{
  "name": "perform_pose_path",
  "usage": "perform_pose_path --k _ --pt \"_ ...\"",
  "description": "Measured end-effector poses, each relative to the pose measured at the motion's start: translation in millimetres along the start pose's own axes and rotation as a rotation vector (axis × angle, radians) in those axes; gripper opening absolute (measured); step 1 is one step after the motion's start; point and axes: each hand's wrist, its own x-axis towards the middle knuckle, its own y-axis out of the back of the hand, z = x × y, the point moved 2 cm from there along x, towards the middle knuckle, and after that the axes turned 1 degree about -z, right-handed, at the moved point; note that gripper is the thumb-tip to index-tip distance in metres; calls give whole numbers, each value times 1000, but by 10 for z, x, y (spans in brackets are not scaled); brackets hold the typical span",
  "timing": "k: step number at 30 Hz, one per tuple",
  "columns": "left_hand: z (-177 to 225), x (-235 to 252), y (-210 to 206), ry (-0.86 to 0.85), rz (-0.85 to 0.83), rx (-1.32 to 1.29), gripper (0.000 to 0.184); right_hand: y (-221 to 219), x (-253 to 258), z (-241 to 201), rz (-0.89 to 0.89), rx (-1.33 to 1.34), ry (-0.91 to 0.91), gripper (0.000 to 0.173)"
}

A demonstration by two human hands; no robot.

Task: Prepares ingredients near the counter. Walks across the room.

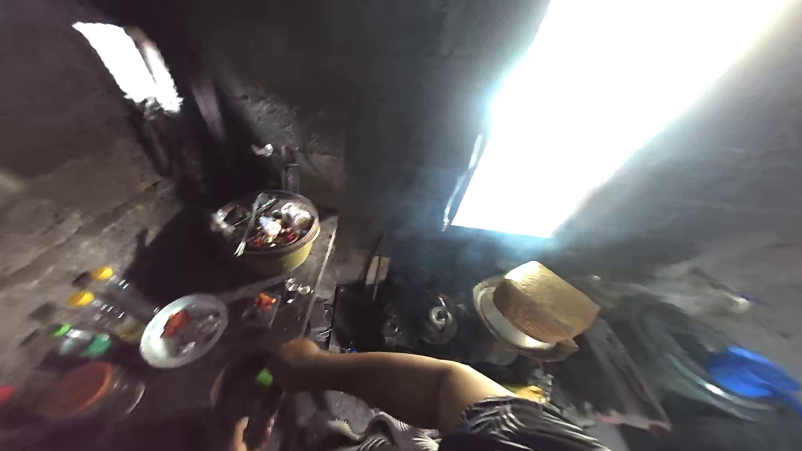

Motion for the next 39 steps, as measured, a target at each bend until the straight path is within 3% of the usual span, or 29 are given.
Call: perform_pose_path --k 2,6,9,13,16,20,24,28,34,39 --pt "59 -66 -64 -25 55 -18 31 17 6 -23 27 -13 -45 30" --pt "159 -152 -84 -35 66 -80 38 -13 67 -41 -30 -148 30 30" --pt "204 -197 -83 -40 80 -81 40 19 64 -121 27 -200 -102 34" --pt "209 -221 -61 -30 65 -106 42 -31 147 -142 -60 -263 -11 34" --pt "215 -234 -63 -36 61 -125 44 14 133 -205 7 -304 -106 36" --pt "191 -199 -34 -34 69 -132 46 -31 214 -126 -50 -309 11 36" --pt "214 -214 -25 -45 81 -166 58 47 198 -206 -2 -345 -119 38" --pt "240 -197 -3 -43 86 -179 60 45 239 -168 -89 -329 8 39" --pt "258 -215 -1 -48 62 -166 55 115 404 -185 134 -317 -71 39" --pt "285 -188 2 -54 47 -155 59 59 420 -241 37 -362 96 46"
